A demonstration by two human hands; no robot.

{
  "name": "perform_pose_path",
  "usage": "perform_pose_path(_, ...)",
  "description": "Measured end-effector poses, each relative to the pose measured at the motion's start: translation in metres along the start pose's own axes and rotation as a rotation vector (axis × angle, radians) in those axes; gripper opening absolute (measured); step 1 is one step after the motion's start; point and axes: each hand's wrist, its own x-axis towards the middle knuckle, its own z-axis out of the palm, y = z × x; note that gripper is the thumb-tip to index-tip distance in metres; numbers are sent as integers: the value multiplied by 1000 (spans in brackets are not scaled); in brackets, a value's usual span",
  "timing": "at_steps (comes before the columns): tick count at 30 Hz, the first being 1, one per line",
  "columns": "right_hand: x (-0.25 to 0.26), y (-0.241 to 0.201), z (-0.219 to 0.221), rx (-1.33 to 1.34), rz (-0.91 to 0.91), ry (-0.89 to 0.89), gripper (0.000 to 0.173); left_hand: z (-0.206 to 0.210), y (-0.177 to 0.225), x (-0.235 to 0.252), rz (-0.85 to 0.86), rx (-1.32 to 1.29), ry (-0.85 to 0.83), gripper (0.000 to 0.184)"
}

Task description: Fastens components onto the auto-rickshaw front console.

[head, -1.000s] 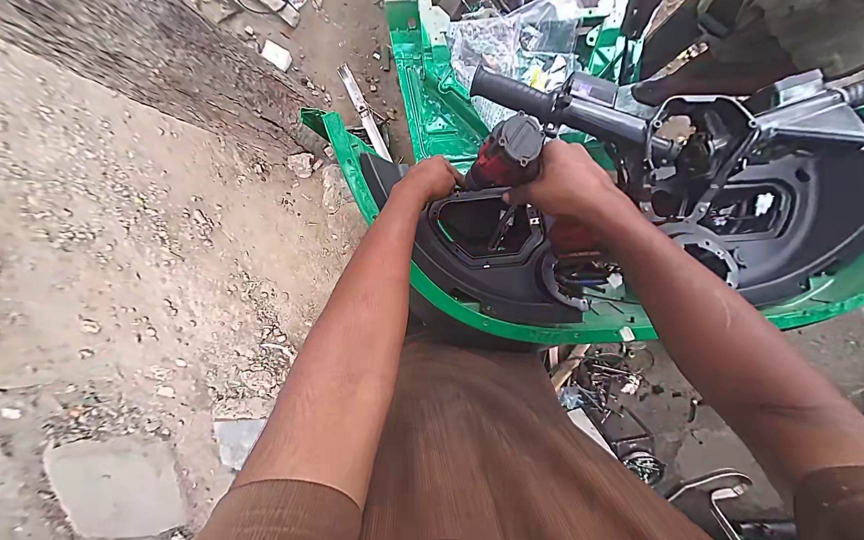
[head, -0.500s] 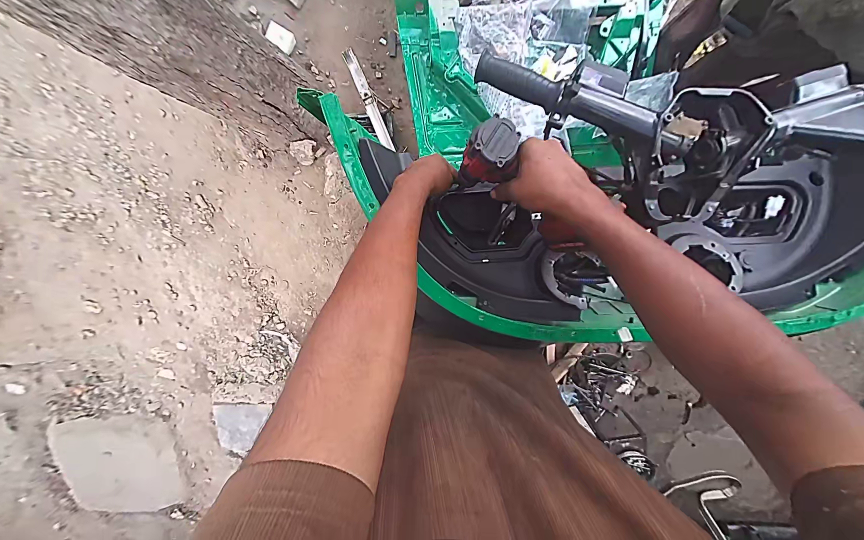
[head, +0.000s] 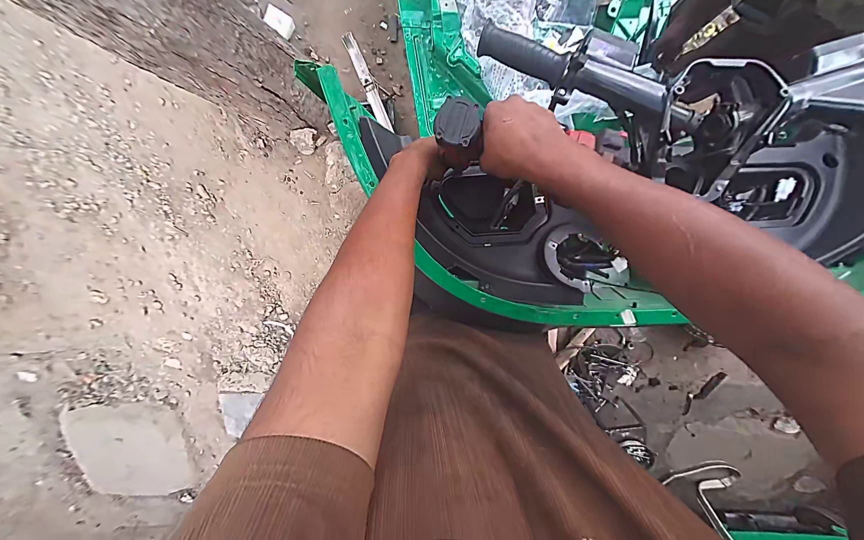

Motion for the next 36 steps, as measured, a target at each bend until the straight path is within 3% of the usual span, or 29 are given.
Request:
perform_pose_path(6,2,-1,0,-10,-7,0,29,0,0,-5,5,-31,11,34)
perform_pose_path(10,10,5,3,5,1,1,31,-9,15,-20,-92,25,-37,28)
perform_pose_path(23,24,11,-10,-54,15,-121,31,-1,9,-4,-98,25,-35,26)
perform_pose_path(36,27,16,-5,-36,39,-107,33,-2,11,-4,-129,25,-50,26)
